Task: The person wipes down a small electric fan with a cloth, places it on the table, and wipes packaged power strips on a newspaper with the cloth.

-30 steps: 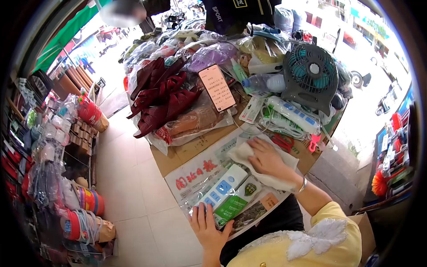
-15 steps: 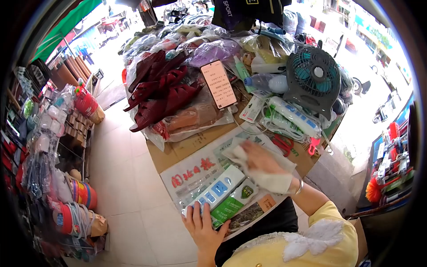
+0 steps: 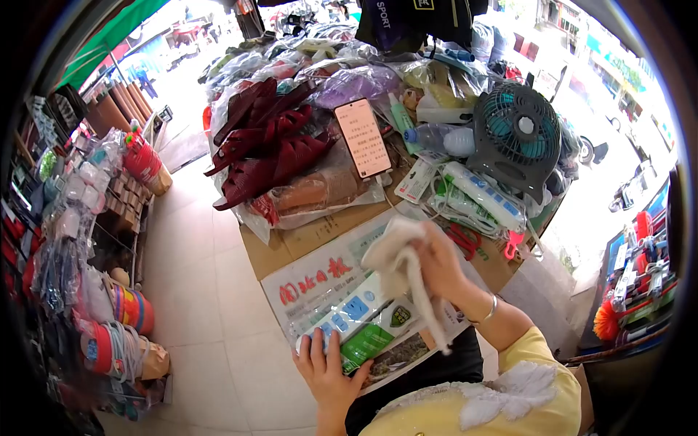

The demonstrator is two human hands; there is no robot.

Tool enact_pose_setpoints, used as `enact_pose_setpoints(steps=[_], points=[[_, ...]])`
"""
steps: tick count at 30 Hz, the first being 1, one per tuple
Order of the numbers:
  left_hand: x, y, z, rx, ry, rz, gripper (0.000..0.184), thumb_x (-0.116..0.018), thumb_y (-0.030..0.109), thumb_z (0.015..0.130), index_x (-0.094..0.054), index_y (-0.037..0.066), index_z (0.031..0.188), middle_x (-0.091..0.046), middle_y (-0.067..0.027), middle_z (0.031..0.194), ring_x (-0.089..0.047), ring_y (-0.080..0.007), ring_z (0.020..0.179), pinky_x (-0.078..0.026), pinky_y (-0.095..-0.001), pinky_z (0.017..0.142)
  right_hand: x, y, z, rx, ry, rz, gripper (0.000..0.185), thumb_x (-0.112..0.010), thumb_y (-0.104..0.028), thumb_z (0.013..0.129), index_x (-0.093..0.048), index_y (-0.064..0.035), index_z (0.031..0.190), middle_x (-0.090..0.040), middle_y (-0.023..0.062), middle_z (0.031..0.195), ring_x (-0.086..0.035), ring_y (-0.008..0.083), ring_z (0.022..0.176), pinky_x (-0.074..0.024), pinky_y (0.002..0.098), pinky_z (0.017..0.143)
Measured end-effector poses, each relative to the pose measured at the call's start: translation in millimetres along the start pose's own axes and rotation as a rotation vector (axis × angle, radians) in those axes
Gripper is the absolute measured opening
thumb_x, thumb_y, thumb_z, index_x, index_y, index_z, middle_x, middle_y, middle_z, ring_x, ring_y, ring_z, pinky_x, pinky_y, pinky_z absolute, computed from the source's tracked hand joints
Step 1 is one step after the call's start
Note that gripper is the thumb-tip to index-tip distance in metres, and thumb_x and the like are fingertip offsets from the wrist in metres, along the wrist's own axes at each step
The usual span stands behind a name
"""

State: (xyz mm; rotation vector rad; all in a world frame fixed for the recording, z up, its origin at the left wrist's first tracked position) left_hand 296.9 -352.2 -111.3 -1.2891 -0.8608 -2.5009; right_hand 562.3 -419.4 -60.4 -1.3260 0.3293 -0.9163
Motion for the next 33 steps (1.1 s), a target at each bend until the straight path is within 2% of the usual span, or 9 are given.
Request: enact_pose_setpoints(steps=[2, 5, 8, 13, 21, 24, 26, 30, 33], points=[[-0.3, 0.2, 0.6, -0.004, -0.015, 0.010, 0.080, -0.082, 0.045, 0.068, -0.057, 0.002, 0.131, -0.046, -0.0225, 0.142, -0.036, -0.0456, 0.131, -0.028, -0.0599, 0.108, 9.8, -35.3, 0.3, 0.112, 0.164, 0.091, 0.015, -0.052, -0.013, 0.101, -0.058, -0.0020, 0.109, -0.065, 0.0101, 0.099, -0.060, 0.0177, 0.085, -0.0498, 0.0281, 0.073], [-0.1, -1.0, 0.2, -0.010, 0.014, -0.001, 0.079, -0.082, 0.049, 0.069, -0.058, 0.005, 0.130, -0.047, -0.0187, 0.139, -0.038, -0.0425, 0.130, -0.027, -0.0623, 0.107, 28.0, -25.7, -7.6, 0.183, 0.448, 1.232, 0.009, -0.056, -0.010, 0.099, -0.053, -0.0043, 0.105, -0.061, 0.0087, 0.096, -0.056, 0.0179, 0.084, -0.0483, 0.0302, 0.073], [-0.6, -2.5, -0.8, -0.007, 0.012, -0.012, 0.079, -0.082, 0.049, 0.069, -0.058, 0.006, 0.131, -0.047, -0.0182, 0.140, -0.038, -0.0420, 0.130, -0.026, -0.0625, 0.107, 21.4, -33.6, -31.0, 0.652, 0.277, 0.699, 0.033, -0.070, -0.004, 0.085, -0.045, -0.0046, 0.107, -0.056, 0.0123, 0.095, -0.055, 0.0216, 0.090, -0.0493, 0.0355, 0.078], [-0.2, -1.2, 1.0, -0.006, -0.015, 0.003, 0.080, -0.081, 0.049, 0.069, -0.057, 0.005, 0.132, -0.046, -0.0200, 0.141, -0.037, -0.0436, 0.132, -0.026, -0.0618, 0.108, -0.9, 46.8, -50.6, 0.227, 0.093, 0.083, 0.025, -0.065, 0.008, 0.080, -0.050, -0.0059, 0.096, -0.051, 0.0056, 0.088, -0.049, 0.0137, 0.080, -0.0415, 0.0294, 0.070], [-14.4, -2.6, -0.1, -0.050, -0.052, 0.026, 0.082, -0.079, 0.050, 0.072, -0.052, 0.007, 0.136, -0.039, -0.0177, 0.149, -0.037, -0.0424, 0.133, -0.023, -0.0629, 0.111, -88.2, -63.9, -45.0, 0.057, 0.002, 0.923, 0.028, -0.061, 0.000, 0.094, -0.048, -0.0090, 0.117, -0.053, -0.0026, 0.104, -0.049, 0.0037, 0.095, -0.0440, 0.0210, 0.079], [-31.3, -32.8, -3.8, 0.455, 0.088, -0.689, 0.081, -0.080, 0.040, 0.073, -0.048, 0.004, 0.139, -0.037, -0.0206, 0.148, -0.033, -0.0467, 0.133, -0.026, -0.0570, 0.111, -127.9, -70.1, -51.5, -0.031, -0.069, 1.100, 0.023, -0.061, -0.002, 0.096, -0.047, -0.0085, 0.112, -0.051, -0.0031, 0.102, -0.046, 0.0046, 0.095, -0.0414, 0.0217, 0.082], [-34.3, -44.8, -29.1, 0.230, 0.004, -0.387, 0.080, -0.078, 0.043, 0.075, -0.047, 0.006, 0.139, -0.033, -0.0185, 0.152, -0.034, -0.0459, 0.134, -0.023, -0.0609, 0.112, -133.1, -55.3, -51.6, -0.058, -0.064, 1.110, 0.021, -0.061, 0.000, 0.095, -0.048, -0.0076, 0.110, -0.052, -0.0017, 0.101, -0.047, 0.0063, 0.096, -0.0417, 0.0235, 0.083], [-7.0, -8.6, -4.4, -0.037, -0.002, -0.002, 0.069, -0.078, 0.041, 0.072, -0.058, 0.003, 0.127, -0.045, -0.0219, 0.143, -0.037, -0.0457, 0.132, -0.027, -0.0630, 0.108, -71.5, -27.5, -52.0, 0.448, -0.036, 0.391, 0.026, -0.070, 0.006, 0.082, -0.050, -0.0049, 0.096, -0.058, 0.0121, 0.103, -0.057, 0.0209, 0.085, -0.0462, 0.0312, 0.078], [-2.1, -3.2, 0.5, -0.009, -0.046, -0.018, 0.071, -0.078, 0.041, 0.070, -0.058, 0.002, 0.126, -0.046, -0.0218, 0.142, -0.036, -0.0455, 0.132, -0.026, -0.0630, 0.108, -51.1, -13.5, -63.8, 0.560, -0.196, -0.244, 0.034, -0.078, -0.006, 0.076, -0.055, -0.0076, 0.101, -0.056, 0.0119, 0.112, -0.056, 0.0305, 0.106, -0.0453, 0.0408, 0.090]])
Point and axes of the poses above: each hand's wrist, its own z-axis towards the middle knuckle, its own x-axis out of the back of the hand, y = z × x, the point moved 8 cm from there along z, towards the middle knuckle
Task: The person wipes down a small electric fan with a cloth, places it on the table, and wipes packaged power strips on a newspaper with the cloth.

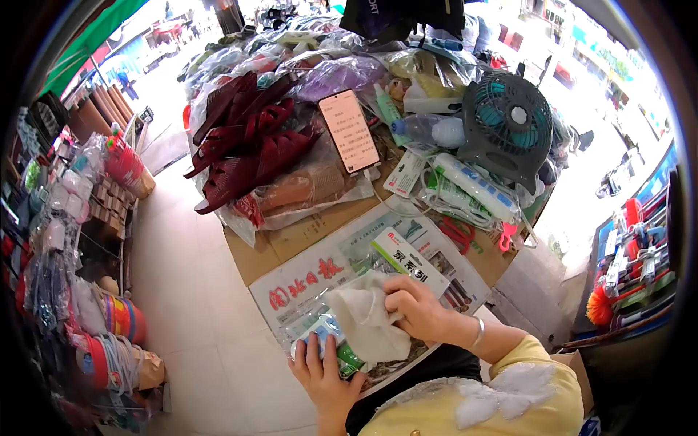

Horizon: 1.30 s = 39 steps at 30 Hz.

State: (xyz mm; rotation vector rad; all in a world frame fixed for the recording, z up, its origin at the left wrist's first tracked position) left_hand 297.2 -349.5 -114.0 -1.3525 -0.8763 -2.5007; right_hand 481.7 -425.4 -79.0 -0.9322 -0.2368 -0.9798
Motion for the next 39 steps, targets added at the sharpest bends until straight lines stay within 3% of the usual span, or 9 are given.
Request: enact_pose_setpoints(steps=[3, 7, 14, 16, 19, 22, 26, 31, 39], points=[[0.0, -2.0, 0.3, 0.020, 0.003, -0.022, 0.067, -0.075, 0.041, 0.070, -0.060, 0.003, 0.123, -0.047, -0.0208, 0.142, -0.037, -0.0439, 0.133, -0.024, -0.0638, 0.108, -2.4, -28.2, 5.3, 0.112, -0.124, -0.287, 0.045, -0.078, -0.028, 0.077, -0.058, -0.0102, 0.114, -0.054, 0.0116, 0.128, -0.051, 0.0350, 0.119, -0.0389, 0.0535, 0.098], [-5.5, -7.0, -4.7, -0.017, 0.048, -0.026, 0.074, -0.077, 0.039, 0.068, -0.058, 0.003, 0.130, -0.046, -0.0205, 0.143, -0.036, -0.0436, 0.133, -0.025, -0.0629, 0.107, -30.2, -64.2, 12.9, 0.083, -0.342, -0.247, 0.056, -0.072, -0.046, 0.076, -0.059, -0.0151, 0.121, -0.051, 0.0104, 0.138, -0.047, 0.0318, 0.126, -0.0320, 0.0559, 0.103], [-0.1, 1.9, 1.4, -0.005, 0.013, 0.019, 0.079, -0.081, 0.044, 0.070, -0.055, 0.001, 0.131, -0.046, -0.0227, 0.142, -0.035, -0.0462, 0.132, -0.027, -0.0596, 0.109, 3.9, 3.3, 26.8, 0.010, -0.181, -0.245, 0.035, -0.074, -0.031, 0.076, -0.067, -0.0148, 0.106, -0.063, 0.0078, 0.119, -0.056, 0.0278, 0.116, -0.0422, 0.0488, 0.093], [-2.1, -0.6, -0.7, 0.002, 0.025, 0.028, 0.080, -0.079, 0.051, 0.072, -0.056, 0.005, 0.134, -0.045, -0.0187, 0.144, -0.037, -0.0417, 0.134, -0.025, -0.0609, 0.108, 22.5, 56.6, 20.0, -0.270, -0.090, -0.156, 0.030, -0.075, -0.026, 0.073, -0.067, -0.0146, 0.100, -0.064, 0.0077, 0.114, -0.057, 0.0272, 0.113, -0.0442, 0.0474, 0.089], [0.3, 4.3, 1.9, -0.009, 0.007, 0.041, 0.079, -0.081, 0.043, 0.070, -0.056, 0.001, 0.132, -0.045, -0.0221, 0.144, -0.035, -0.0451, 0.133, -0.027, -0.0589, 0.109, 22.5, 48.8, 11.5, -0.279, -0.110, -0.085, 0.029, -0.075, -0.024, 0.071, -0.067, -0.0131, 0.098, -0.065, 0.0080, 0.110, -0.059, 0.0285, 0.111, -0.0449, 0.0467, 0.090], [0.7, 5.9, 2.3, 0.002, 0.013, 0.064, 0.080, -0.081, 0.043, 0.070, -0.055, 0.001, 0.133, -0.045, -0.0220, 0.143, -0.035, -0.0449, 0.133, -0.028, -0.0585, 0.109, 0.5, -35.1, 9.9, 0.045, -0.158, -0.234, 0.028, -0.075, -0.023, 0.071, -0.067, -0.0103, 0.094, -0.066, 0.0097, 0.105, -0.059, 0.0305, 0.110, -0.0455, 0.0444, 0.091], [0.5, 4.8, 2.3, -0.003, 0.007, 0.064, 0.080, -0.082, 0.042, 0.070, -0.055, 0.002, 0.133, -0.045, -0.0220, 0.143, -0.035, -0.0449, 0.133, -0.028, -0.0580, 0.109, -10.7, -28.1, 9.3, 0.065, -0.230, -0.242, 0.029, -0.076, -0.019, 0.072, -0.069, -0.0110, 0.099, -0.065, 0.0118, 0.113, -0.057, 0.0323, 0.116, -0.0459, 0.0418, 0.094], [0.2, 4.7, 2.2, -0.003, 0.005, 0.061, 0.081, -0.082, 0.042, 0.070, -0.054, 0.002, 0.134, -0.044, -0.0215, 0.144, -0.034, -0.0448, 0.133, -0.028, -0.0573, 0.109, 25.8, 84.2, 21.5, -0.223, -0.092, -0.167, 0.039, -0.071, -0.020, 0.077, -0.066, -0.0072, 0.113, -0.062, 0.0179, 0.126, -0.055, 0.0357, 0.122, -0.0429, 0.0462, 0.103], [-3.1, -4.5, -0.7, -0.008, 0.016, -0.004, 0.074, -0.081, 0.047, 0.071, -0.060, 0.010, 0.131, -0.048, -0.0148, 0.143, -0.037, -0.0399, 0.134, -0.022, -0.0604, 0.110, 52.1, 24.1, -47.3, -0.133, -0.243, -0.117, 0.038, -0.069, -0.016, 0.076, -0.067, -0.0059, 0.112, -0.063, 0.0173, 0.125, -0.056, 0.0352, 0.123, -0.0446, 0.0455, 0.102]])
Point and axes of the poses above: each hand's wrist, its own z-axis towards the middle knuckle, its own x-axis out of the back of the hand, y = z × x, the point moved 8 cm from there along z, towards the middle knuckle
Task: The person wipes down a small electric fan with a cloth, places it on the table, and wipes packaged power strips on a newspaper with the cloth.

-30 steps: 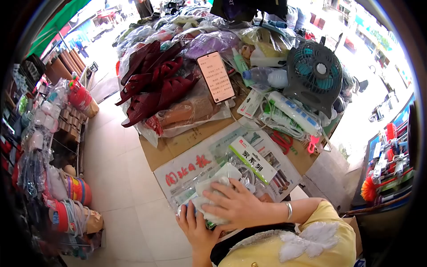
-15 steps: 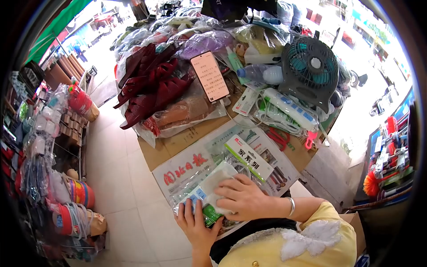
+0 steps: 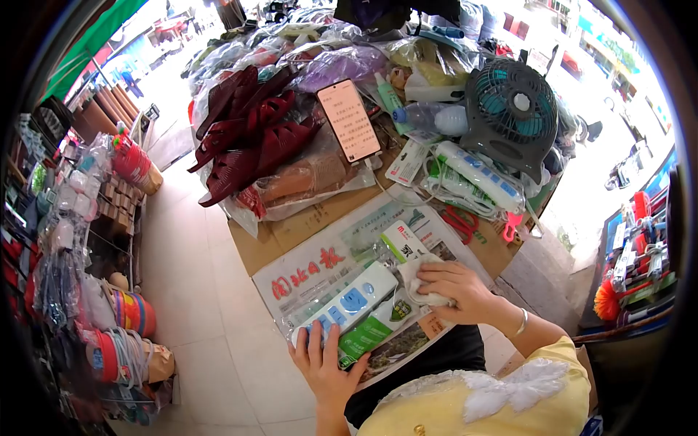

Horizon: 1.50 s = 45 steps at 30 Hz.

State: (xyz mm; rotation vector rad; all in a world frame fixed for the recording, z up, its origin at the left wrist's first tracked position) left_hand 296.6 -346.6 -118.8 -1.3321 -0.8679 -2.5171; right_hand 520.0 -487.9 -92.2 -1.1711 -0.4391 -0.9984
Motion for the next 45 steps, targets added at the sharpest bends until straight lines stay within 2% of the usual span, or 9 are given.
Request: enact_pose_setpoints(steps=[3, 7, 12, 17, 21, 24, 29, 38, 45], points=[[2.0, 2.9, 6.3, -0.051, -0.019, -0.031, 0.072, -0.084, 0.041, 0.068, -0.060, 0.009, 0.129, -0.048, -0.0160, 0.143, -0.037, -0.0416, 0.133, -0.025, -0.0591, 0.110, 0.8, 7.8, 9.1, -0.039, 0.026, -0.032, 0.037, -0.068, -0.015, 0.076, -0.066, -0.0062, 0.112, -0.063, 0.0169, 0.125, -0.056, 0.0345, 0.123, -0.0448, 0.0455, 0.102], [3.3, 6.7, 8.1, -0.069, -0.026, -0.033, 0.073, -0.086, 0.034, 0.066, -0.060, 0.007, 0.128, -0.048, -0.0182, 0.143, -0.037, -0.0435, 0.133, -0.028, -0.0575, 0.110, -10.9, 35.7, 74.0, -0.037, 0.080, -0.069, 0.035, -0.065, -0.015, 0.079, -0.065, -0.0053, 0.112, -0.063, 0.0172, 0.124, -0.055, 0.0351, 0.123, -0.0448, 0.0463, 0.100], [1.7, 6.2, 5.2, -0.017, -0.009, -0.023, 0.073, -0.085, 0.037, 0.067, -0.060, 0.007, 0.128, -0.048, -0.0188, 0.143, -0.037, -0.0441, 0.133, -0.028, -0.0576, 0.110, -12.7, 38.7, 86.9, -0.019, 0.080, -0.056, 0.035, -0.063, -0.015, 0.080, -0.064, -0.0033, 0.113, -0.063, 0.0165, 0.123, -0.053, 0.0347, 0.124, -0.0430, 0.0473, 0.101], [2.8, 5.3, 7.4, 0.000, -0.038, -0.011, 0.073, -0.083, 0.040, 0.069, -0.059, 0.007, 0.129, -0.047, -0.0191, 0.143, -0.036, -0.0447, 0.133, -0.028, -0.0579, 0.109, 2.8, 10.6, 0.8, -0.094, 0.013, -0.126, 0.039, -0.065, -0.014, 0.077, -0.065, -0.0047, 0.115, -0.063, 0.0135, 0.126, -0.053, 0.0321, 0.126, -0.0429, 0.0468, 0.103], [-0.3, 6.1, 8.8, -0.052, -0.066, -0.006, 0.074, -0.082, 0.041, 0.071, -0.057, 0.008, 0.132, -0.047, -0.0186, 0.143, -0.036, -0.0447, 0.133, -0.028, -0.0577, 0.109, 2.1, 8.1, -12.8, -0.160, -0.017, -0.168, 0.043, -0.066, -0.011, 0.073, -0.065, -0.0073, 0.117, -0.062, 0.0128, 0.128, -0.052, 0.0310, 0.128, -0.0423, 0.0463, 0.105], [0.3, 7.6, 9.2, -0.071, -0.064, 0.002, 0.074, -0.082, 0.041, 0.071, -0.056, 0.008, 0.133, -0.047, -0.0185, 0.144, -0.036, -0.0444, 0.133, -0.028, -0.0572, 0.110, 3.3, 24.3, 33.0, -0.098, 0.055, -0.149, 0.042, -0.066, -0.010, 0.073, -0.065, -0.0049, 0.115, -0.061, 0.0152, 0.129, -0.053, 0.0340, 0.126, -0.0434, 0.0476, 0.103], [-0.3, 7.7, 6.5, -0.018, -0.041, 0.008, 0.074, -0.082, 0.042, 0.071, -0.057, 0.008, 0.132, -0.047, -0.0182, 0.144, -0.036, -0.0442, 0.133, -0.029, -0.0568, 0.110, -14.9, 51.1, 88.2, -0.010, 0.063, -0.148, 0.037, -0.063, -0.014, 0.078, -0.064, -0.0060, 0.114, -0.061, 0.0150, 0.130, -0.053, 0.0322, 0.126, -0.0408, 0.0467, 0.104], [-0.1, 7.6, 11.6, -0.048, -0.048, -0.010, 0.074, -0.083, 0.037, 0.069, -0.057, 0.007, 0.131, -0.045, -0.0181, 0.145, -0.035, -0.0444, 0.134, -0.028, -0.0563, 0.111, 7.3, 12.9, -22.5, 0.071, -0.156, -0.094, 0.041, -0.065, -0.012, 0.075, -0.063, -0.0111, 0.117, -0.060, 0.0115, 0.130, -0.052, 0.0303, 0.128, -0.0405, 0.0484, 0.104], [1.5, 9.7, 11.4, -0.016, -0.030, 0.006, 0.074, -0.084, 0.033, 0.068, -0.057, 0.006, 0.132, -0.046, -0.0182, 0.145, -0.035, -0.0436, 0.134, -0.030, -0.0558, 0.110, -2.4, 49.4, 85.4, 0.119, 0.016, -0.104, 0.033, -0.065, -0.012, 0.076, -0.066, -0.0071, 0.109, -0.066, 0.0107, 0.117, -0.059, 0.0297, 0.116, -0.0442, 0.0444, 0.098]])
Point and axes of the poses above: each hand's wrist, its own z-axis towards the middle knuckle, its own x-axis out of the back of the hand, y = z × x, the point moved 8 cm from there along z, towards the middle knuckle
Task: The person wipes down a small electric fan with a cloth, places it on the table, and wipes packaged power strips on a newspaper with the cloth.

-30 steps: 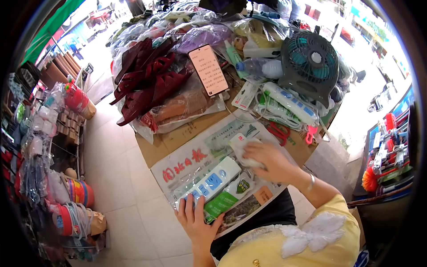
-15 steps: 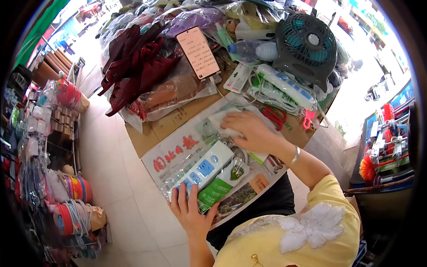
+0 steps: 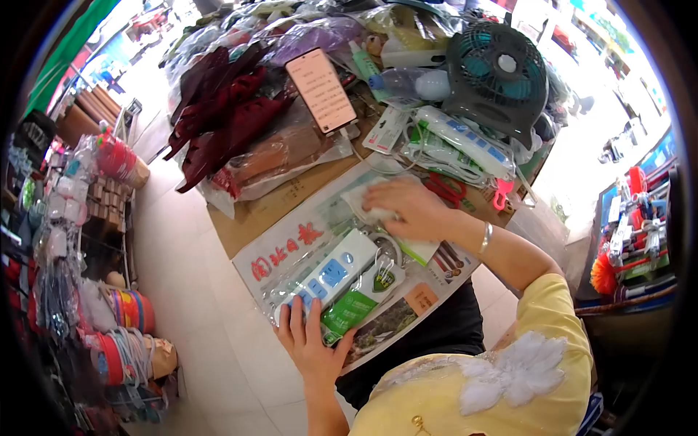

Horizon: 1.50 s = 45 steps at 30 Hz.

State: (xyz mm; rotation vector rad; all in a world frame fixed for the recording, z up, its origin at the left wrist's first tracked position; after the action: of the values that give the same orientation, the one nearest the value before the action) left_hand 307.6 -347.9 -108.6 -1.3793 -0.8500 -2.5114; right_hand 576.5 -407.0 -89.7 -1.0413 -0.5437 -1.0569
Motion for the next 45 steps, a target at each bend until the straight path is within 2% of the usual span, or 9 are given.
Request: enact_pose_setpoints(steps=[2, 4, 8, 11, 17, 24, 27, 37, 45], points=[[1.2, -0.2, -0.8, 0.022, -0.001, 0.003, 0.074, -0.084, 0.033, 0.068, -0.058, 0.006, 0.132, -0.046, -0.0183, 0.145, -0.036, -0.0432, 0.134, -0.030, -0.0557, 0.110, -1.5, -10.6, 11.9, -0.010, 0.035, -0.002, 0.032, -0.064, -0.011, 0.077, -0.066, -0.0061, 0.108, -0.067, 0.0106, 0.114, -0.061, 0.0294, 0.112, -0.0449, 0.0438, 0.097], [0.7, 1.1, 0.3, 0.015, 0.009, 0.009, 0.075, -0.085, 0.032, 0.068, -0.058, 0.006, 0.132, -0.046, -0.0182, 0.145, -0.036, -0.0427, 0.134, -0.031, -0.0549, 0.110, -20.7, -6.2, -3.7, -0.617, -0.169, 0.534, 0.029, -0.064, -0.011, 0.080, -0.066, -0.0052, 0.108, -0.067, 0.0102, 0.110, -0.062, 0.0284, 0.107, -0.0451, 0.0428, 0.096], [-0.8, -1.2, 1.2, 0.025, 0.011, 0.015, 0.075, -0.085, 0.033, 0.067, -0.058, 0.006, 0.131, -0.047, -0.0183, 0.144, -0.036, -0.0430, 0.134, -0.031, -0.0543, 0.110, -16.4, -123.6, -12.3, 0.090, -0.033, 0.306, 0.035, -0.072, -0.014, 0.077, -0.067, -0.0104, 0.111, -0.067, 0.0100, 0.110, -0.060, 0.0280, 0.112, -0.0452, 0.0449, 0.094], [-2.5, -4.9, -2.7, -0.009, -0.031, 0.050, 0.081, -0.085, 0.035, 0.067, -0.054, 0.004, 0.135, -0.041, -0.0203, 0.148, -0.035, -0.0432, 0.136, -0.030, -0.0540, 0.112, -43.1, -154.8, -20.3, 0.218, 0.044, -0.158, 0.038, -0.074, -0.015, 0.074, -0.067, -0.0122, 0.112, -0.066, 0.0119, 0.112, -0.057, 0.0304, 0.119, -0.0451, 0.0467, 0.096], [-0.1, -46.3, -28.8, 0.268, 0.061, -0.268, 0.120, -0.090, 0.036, 0.062, -0.021, -0.001, 0.153, -0.024, -0.0319, 0.154, -0.021, -0.0482, 0.144, -0.024, -0.0558, 0.115, -5.6, -47.6, -17.0, -0.216, 0.171, 0.096, 0.039, -0.075, -0.017, 0.067, -0.069, -0.0102, 0.106, -0.066, 0.0110, 0.113, -0.059, 0.0310, 0.118, -0.0460, 0.0441, 0.099], [-4.8, -40.6, -26.0, 0.193, 0.046, -0.152, 0.117, -0.088, 0.037, 0.065, -0.022, -0.008, 0.150, -0.028, -0.0322, 0.152, -0.026, -0.0474, 0.143, -0.025, -0.0516, 0.116, -78.4, -180.4, 8.1, 0.178, 0.083, -0.126, 0.028, -0.067, -0.014, 0.070, -0.068, -0.0059, 0.097, -0.068, 0.0121, 0.110, -0.062, 0.0297, 0.110, -0.0476, 0.0441, 0.096], [-11.6, -60.3, -33.6, 0.388, 0.116, -0.364, 0.116, -0.088, 0.036, 0.066, -0.022, -0.009, 0.149, -0.033, -0.0324, 0.150, -0.032, -0.0470, 0.140, -0.027, -0.0503, 0.115, -76.8, -189.6, 17.3, 0.223, 0.104, -0.079, 0.027, -0.067, -0.017, 0.071, -0.068, -0.0068, 0.096, -0.068, 0.0107, 0.109, -0.062, 0.0284, 0.111, -0.0470, 0.0434, 0.096], [-2.3, -29.3, -16.9, 0.087, -0.062, 0.002, 0.103, -0.082, 0.029, 0.072, -0.025, -0.007, 0.150, -0.037, -0.0276, 0.150, -0.035, -0.0414, 0.140, -0.026, -0.0526, 0.115, -33.2, -94.3, 32.9, -0.144, -0.041, -0.150, 0.030, -0.070, -0.017, 0.071, -0.068, -0.0051, 0.098, -0.068, 0.0114, 0.106, -0.061, 0.0274, 0.113, -0.0486, 0.0445, 0.095], [0.2, -22.9, -15.6, 0.096, -0.049, -0.057, 0.043, -0.075, 0.031, 0.081, -0.067, 0.010, 0.118, -0.059, -0.0157, 0.131, -0.049, -0.0331, 0.130, -0.025, -0.0598, 0.112, -74.6, -144.6, 37.6, 0.103, -0.015, -0.025, 0.036, -0.072, -0.017, 0.069, -0.067, -0.0069, 0.103, -0.068, 0.0101, 0.109, -0.059, 0.0275, 0.115, -0.0495, 0.0420, 0.094]])
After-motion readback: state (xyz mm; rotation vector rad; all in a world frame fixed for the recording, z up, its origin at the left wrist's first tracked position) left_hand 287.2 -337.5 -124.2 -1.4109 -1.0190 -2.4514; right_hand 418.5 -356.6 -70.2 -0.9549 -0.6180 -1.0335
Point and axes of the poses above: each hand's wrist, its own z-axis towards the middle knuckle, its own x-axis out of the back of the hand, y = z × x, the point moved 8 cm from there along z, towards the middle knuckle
